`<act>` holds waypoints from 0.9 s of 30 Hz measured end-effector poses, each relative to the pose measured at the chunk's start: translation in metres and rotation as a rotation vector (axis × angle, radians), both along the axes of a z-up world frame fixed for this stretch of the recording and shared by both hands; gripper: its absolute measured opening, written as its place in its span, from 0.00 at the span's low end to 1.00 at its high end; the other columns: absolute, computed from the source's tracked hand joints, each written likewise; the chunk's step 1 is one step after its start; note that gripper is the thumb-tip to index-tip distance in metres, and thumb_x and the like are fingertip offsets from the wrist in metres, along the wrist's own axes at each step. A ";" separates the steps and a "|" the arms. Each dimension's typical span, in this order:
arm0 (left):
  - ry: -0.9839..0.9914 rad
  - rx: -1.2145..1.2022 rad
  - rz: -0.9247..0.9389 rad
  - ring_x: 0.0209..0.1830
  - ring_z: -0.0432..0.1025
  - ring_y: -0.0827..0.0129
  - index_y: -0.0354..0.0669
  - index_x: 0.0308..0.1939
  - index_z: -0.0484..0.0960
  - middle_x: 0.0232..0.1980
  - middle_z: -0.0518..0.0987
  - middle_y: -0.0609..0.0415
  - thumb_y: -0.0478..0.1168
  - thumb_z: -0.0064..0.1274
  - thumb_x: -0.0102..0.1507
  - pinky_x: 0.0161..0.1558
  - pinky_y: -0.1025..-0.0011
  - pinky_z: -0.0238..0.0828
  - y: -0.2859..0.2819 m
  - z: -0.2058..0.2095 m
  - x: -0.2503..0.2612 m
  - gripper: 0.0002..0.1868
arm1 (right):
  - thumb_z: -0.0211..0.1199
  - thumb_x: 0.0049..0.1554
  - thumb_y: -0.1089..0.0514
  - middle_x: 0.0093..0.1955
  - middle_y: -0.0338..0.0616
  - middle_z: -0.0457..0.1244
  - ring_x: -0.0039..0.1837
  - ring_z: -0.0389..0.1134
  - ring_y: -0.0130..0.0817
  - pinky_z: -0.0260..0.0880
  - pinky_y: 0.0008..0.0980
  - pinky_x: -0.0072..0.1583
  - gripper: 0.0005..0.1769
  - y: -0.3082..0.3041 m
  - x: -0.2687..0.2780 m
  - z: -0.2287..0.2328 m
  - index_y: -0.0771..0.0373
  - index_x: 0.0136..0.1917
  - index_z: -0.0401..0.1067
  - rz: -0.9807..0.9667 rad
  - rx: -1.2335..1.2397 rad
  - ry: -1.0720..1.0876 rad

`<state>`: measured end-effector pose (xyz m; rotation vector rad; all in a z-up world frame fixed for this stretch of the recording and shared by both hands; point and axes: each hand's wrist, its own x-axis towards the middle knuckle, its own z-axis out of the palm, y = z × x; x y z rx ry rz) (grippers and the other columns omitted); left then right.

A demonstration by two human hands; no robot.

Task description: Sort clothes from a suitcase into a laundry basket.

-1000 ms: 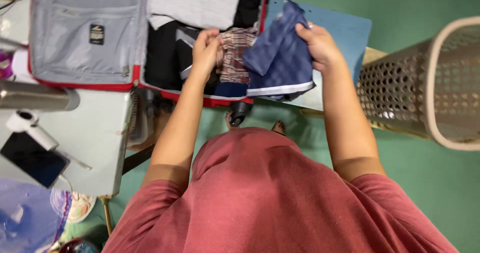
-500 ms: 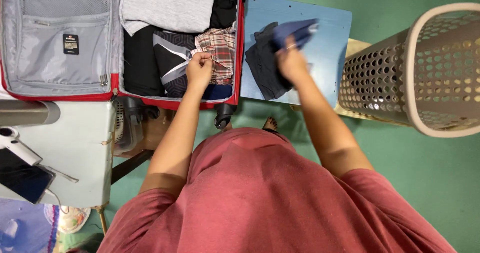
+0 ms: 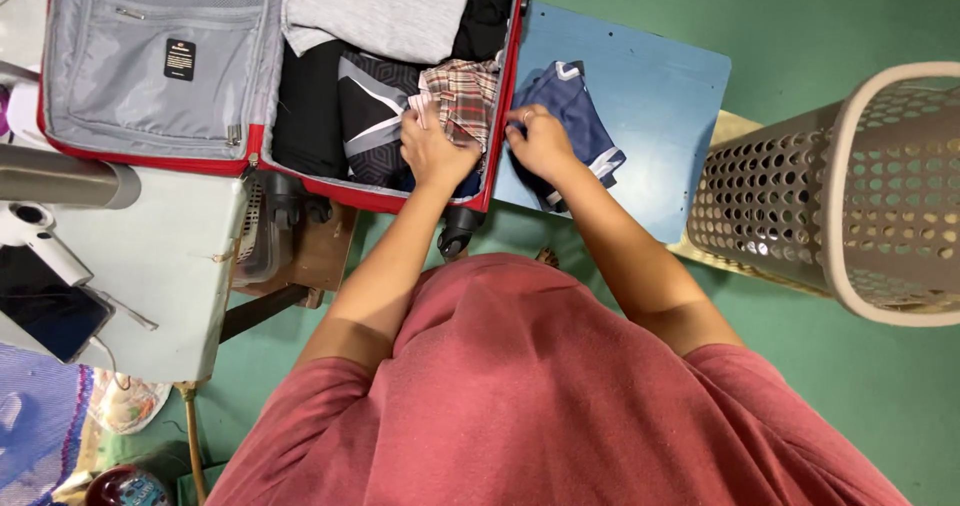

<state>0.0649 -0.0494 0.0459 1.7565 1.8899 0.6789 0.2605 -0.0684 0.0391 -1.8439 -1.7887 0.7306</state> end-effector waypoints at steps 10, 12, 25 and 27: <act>0.351 0.095 -0.438 0.75 0.56 0.46 0.57 0.60 0.80 0.77 0.62 0.46 0.40 0.63 0.55 0.65 0.49 0.57 0.007 -0.057 -0.016 0.28 | 0.63 0.58 0.62 0.60 0.54 0.66 0.63 0.68 0.52 0.69 0.42 0.64 0.13 -0.008 -0.012 0.009 0.62 0.57 0.78 0.019 0.195 0.139; 0.165 0.162 -0.376 0.75 0.64 0.51 0.52 0.55 0.82 0.76 0.70 0.48 0.39 0.54 0.66 0.70 0.56 0.62 0.021 -0.104 -0.022 0.13 | 0.63 0.59 0.61 0.60 0.52 0.66 0.58 0.69 0.46 0.70 0.38 0.59 0.13 -0.011 -0.015 0.018 0.61 0.58 0.78 -0.042 0.173 0.173; -1.827 -0.473 -0.041 0.66 0.71 0.52 0.40 0.64 0.74 0.65 0.76 0.42 0.48 0.38 0.72 0.66 0.54 0.71 0.048 0.009 -0.051 0.23 | 0.64 0.57 0.41 0.68 0.39 0.63 0.67 0.65 0.33 0.65 0.51 0.64 0.34 -0.013 0.010 0.035 0.53 0.72 0.61 -0.302 -0.287 1.176; -1.866 -0.600 0.037 0.62 0.73 0.52 0.34 0.63 0.75 0.63 0.77 0.40 0.52 0.38 0.72 0.63 0.53 0.72 0.050 0.000 -0.034 0.26 | 0.66 0.56 0.39 0.72 0.43 0.61 0.73 0.62 0.41 0.62 0.60 0.72 0.39 -0.018 0.013 0.043 0.55 0.74 0.59 -0.089 -0.401 1.539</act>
